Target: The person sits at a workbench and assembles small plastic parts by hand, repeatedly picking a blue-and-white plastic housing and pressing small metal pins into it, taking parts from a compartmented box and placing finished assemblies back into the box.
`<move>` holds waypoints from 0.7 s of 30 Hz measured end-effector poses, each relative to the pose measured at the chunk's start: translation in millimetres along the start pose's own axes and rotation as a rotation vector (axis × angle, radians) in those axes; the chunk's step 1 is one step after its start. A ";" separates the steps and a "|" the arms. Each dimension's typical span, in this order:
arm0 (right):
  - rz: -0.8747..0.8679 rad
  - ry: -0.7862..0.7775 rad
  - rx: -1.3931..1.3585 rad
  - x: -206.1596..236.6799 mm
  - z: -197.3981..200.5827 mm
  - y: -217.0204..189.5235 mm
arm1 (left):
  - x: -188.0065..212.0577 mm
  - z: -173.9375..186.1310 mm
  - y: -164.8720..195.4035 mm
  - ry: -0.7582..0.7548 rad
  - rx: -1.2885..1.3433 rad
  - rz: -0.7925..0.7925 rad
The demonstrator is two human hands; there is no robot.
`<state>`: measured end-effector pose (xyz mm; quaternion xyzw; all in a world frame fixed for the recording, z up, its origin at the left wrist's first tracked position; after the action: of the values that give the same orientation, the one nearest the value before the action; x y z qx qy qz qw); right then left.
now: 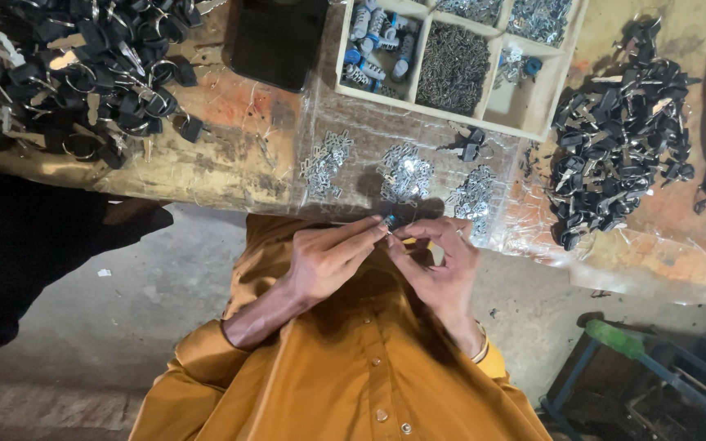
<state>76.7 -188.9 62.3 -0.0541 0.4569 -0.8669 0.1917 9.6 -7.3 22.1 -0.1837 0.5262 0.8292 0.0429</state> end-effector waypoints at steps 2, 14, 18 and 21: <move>0.080 -0.030 0.126 -3.0 6.0 -3.0 | 0.0 1.6 -0.8 -0.022 -0.023 -0.025; 0.153 -0.387 -0.006 -40.0 22.8 -8.8 | -12.1 12.2 0.2 -0.083 0.228 -0.082; 0.155 -0.314 0.138 -61.8 32.8 -1.6 | -17.7 17.2 0.7 -0.078 0.255 -0.086; 0.190 0.013 0.612 -79.7 43.7 3.7 | -18.3 18.9 3.7 -0.033 0.257 -0.068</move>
<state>162.8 -194.1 91.0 0.0543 0.1791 -0.9427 0.2762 20.8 10.1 38.9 -0.1809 0.6207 0.7559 0.1028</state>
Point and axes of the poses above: each hand's wrist, its own x-axis away from the middle knuckle, its own z-axis out of the back of the hand, y = z × x, the point moved 1 cm from there along -x, towards the middle knuckle, and after that the axes turned 2 degrees about x, right-handed, at the moved point
